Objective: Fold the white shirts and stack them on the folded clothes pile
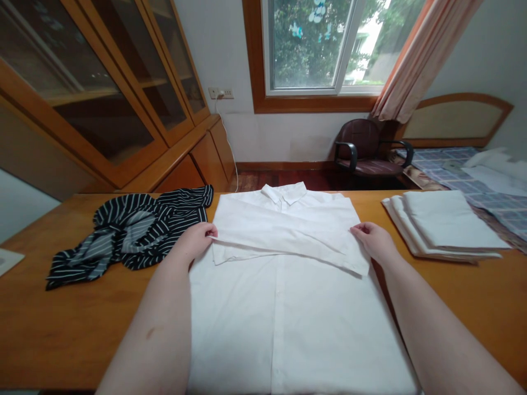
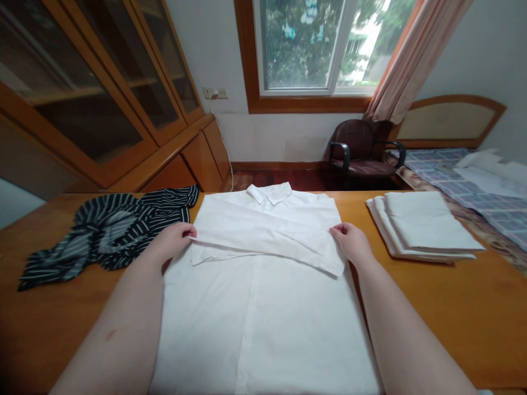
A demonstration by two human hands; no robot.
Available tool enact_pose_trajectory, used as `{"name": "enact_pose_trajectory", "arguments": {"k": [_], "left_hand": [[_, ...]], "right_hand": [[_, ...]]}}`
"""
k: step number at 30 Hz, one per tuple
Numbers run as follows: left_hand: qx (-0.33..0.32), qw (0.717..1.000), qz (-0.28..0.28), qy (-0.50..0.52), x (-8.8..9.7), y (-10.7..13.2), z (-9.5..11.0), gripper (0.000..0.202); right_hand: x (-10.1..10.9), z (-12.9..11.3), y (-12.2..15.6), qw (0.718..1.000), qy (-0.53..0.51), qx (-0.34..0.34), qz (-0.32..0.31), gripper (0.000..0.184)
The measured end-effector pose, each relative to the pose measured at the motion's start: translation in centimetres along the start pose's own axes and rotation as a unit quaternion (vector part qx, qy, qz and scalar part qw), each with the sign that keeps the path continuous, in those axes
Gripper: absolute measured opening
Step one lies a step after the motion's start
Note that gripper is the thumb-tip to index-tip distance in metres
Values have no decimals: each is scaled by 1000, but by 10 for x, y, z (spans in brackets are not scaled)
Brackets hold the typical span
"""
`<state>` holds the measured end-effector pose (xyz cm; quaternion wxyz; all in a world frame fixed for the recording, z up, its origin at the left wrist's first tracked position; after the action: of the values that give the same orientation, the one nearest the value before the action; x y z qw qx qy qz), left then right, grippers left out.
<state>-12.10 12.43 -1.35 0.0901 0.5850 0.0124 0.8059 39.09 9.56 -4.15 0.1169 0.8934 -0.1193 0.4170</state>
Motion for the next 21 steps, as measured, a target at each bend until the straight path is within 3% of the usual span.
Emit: {"name": "enact_pose_trajectory", "arguments": {"k": [9,17,21], "left_hand": [[115,992,-27,-33,-1,7,-22,11],[174,983,-54,24,-4,10,-36,18],[189,980,-33,50,-2,10,-34,24]], "right_hand": [[-3,-10,5,996,87,5,-22,22],[-1,-20,13,988,145,-9,-59,32],[-4,-20,14,984,162,-2,-69,34]]}}
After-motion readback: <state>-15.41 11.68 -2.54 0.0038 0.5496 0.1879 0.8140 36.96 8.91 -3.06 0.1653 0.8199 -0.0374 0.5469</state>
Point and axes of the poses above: each hand's wrist, its own y-axis away from the middle knuckle, its own x-axis out of the back of the hand, z = x × y, the point moved 6 cm from there along -y, towards the middle knuckle, and after that the axes turned 6 degrees about -z, right-handed, at the moved point
